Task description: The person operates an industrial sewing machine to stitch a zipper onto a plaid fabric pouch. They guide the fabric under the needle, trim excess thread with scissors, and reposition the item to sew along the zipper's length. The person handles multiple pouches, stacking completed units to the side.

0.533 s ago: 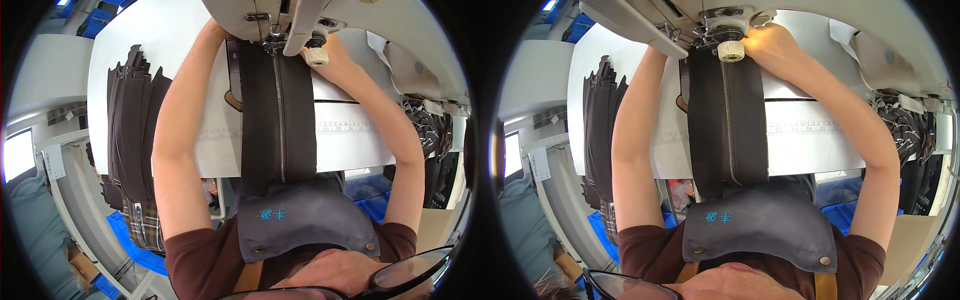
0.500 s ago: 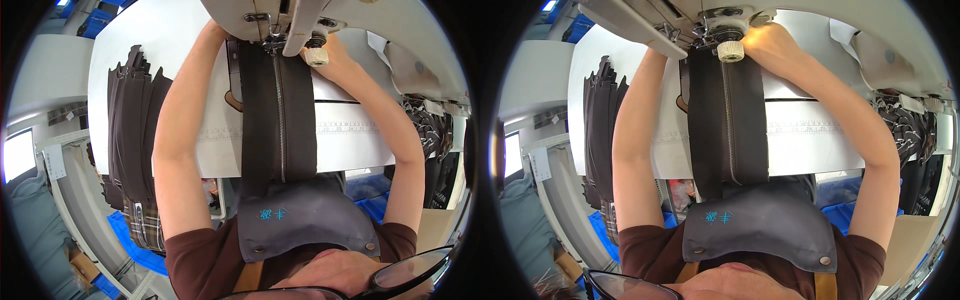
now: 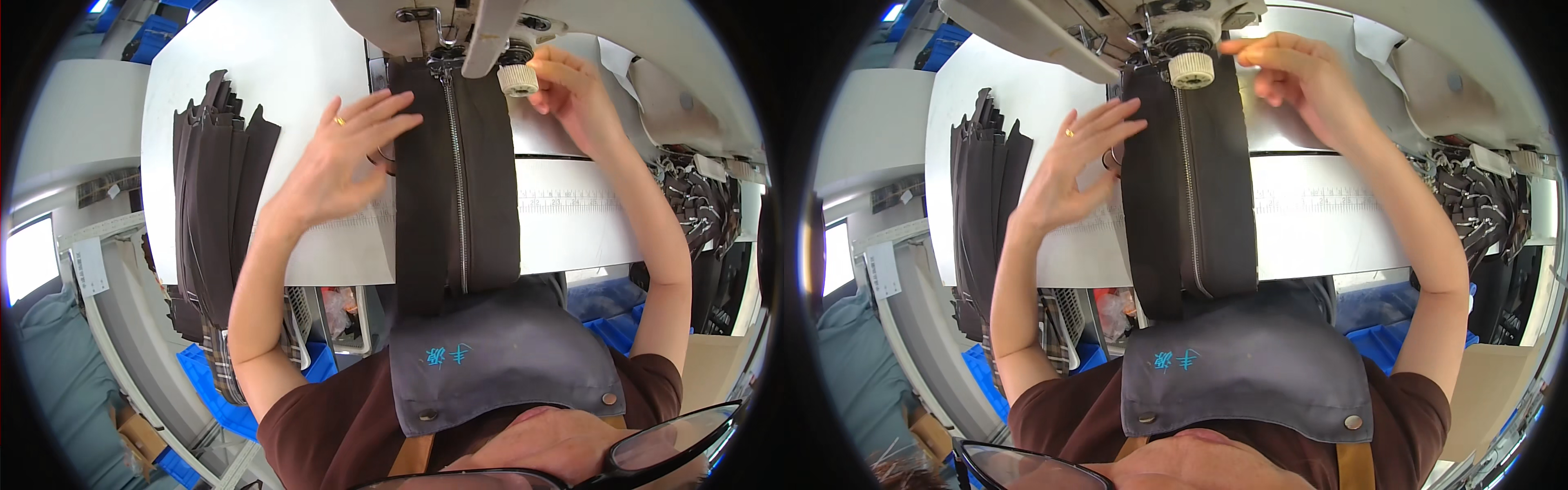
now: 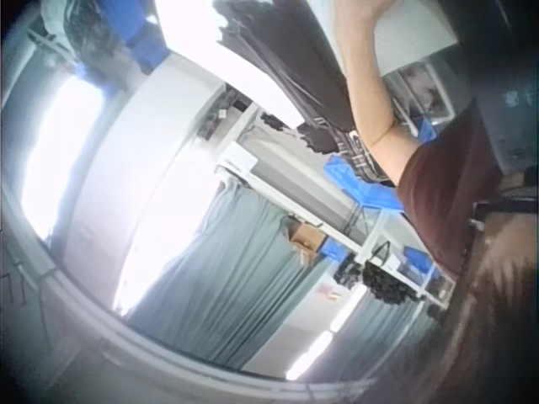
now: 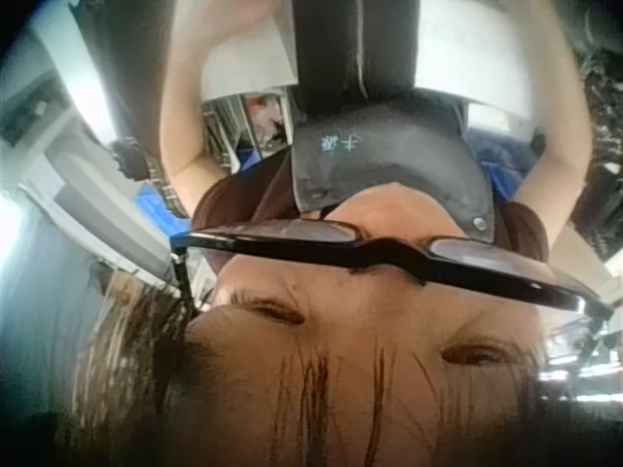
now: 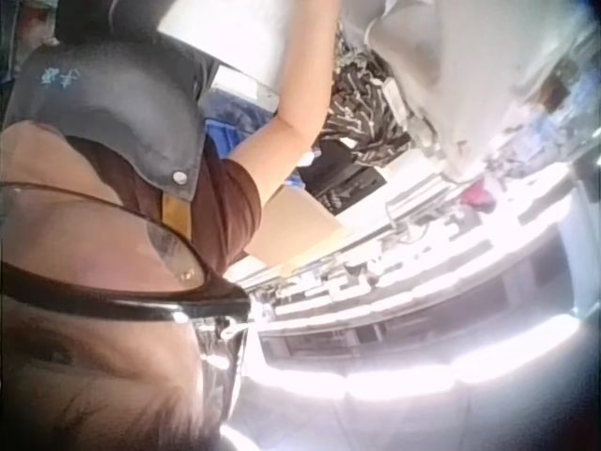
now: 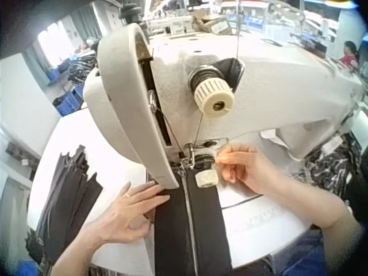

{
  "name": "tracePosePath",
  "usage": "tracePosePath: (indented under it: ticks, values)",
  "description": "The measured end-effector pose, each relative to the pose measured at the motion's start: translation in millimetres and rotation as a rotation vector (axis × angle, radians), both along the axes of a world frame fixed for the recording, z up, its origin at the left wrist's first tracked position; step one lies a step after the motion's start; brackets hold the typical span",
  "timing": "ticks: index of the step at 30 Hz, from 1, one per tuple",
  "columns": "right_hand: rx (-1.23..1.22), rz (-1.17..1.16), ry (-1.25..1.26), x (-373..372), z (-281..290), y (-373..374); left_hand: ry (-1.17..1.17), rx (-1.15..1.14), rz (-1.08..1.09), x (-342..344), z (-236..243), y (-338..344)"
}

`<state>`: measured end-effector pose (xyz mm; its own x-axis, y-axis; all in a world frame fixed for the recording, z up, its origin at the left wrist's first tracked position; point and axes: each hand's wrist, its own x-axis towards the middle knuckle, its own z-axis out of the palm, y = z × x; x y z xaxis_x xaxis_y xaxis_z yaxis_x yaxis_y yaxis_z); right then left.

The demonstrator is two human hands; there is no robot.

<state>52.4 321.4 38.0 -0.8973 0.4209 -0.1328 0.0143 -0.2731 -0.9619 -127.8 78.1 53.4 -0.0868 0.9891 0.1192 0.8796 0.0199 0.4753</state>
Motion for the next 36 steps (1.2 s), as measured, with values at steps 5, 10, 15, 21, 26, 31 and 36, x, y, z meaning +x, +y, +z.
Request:
tracePosePath:
  ticks: [5, 10, 15, 21, 26, 31, 36]
  values:
    - [-0.538, 0.044, 0.247, -21, -16, -20, 0.089, 0.046, 0.011, 14, -11, 10]
    - [-0.326, 0.059, 0.161, -25, -17, -20, 0.222, 0.087, -0.027, 6, -13, 27]
    - [0.201, -0.020, -0.071, -24, -3, -25, 0.250, 0.115, 0.042, 13, -15, 34]
    - [0.652, -0.106, -0.020, -29, -3, -35, 0.346, 0.159, 0.130, 25, -25, 31]
    - [0.806, -0.116, 0.010, -31, -10, -30, 0.328, 0.164, 0.149, 26, -28, 31]
    - [0.998, -0.126, 0.033, -35, -20, -19, 0.298, 0.168, 0.152, 26, -27, 31]
    - [1.081, -0.155, 0.083, -37, -27, -16, 0.267, 0.172, 0.163, 27, -27, 31]
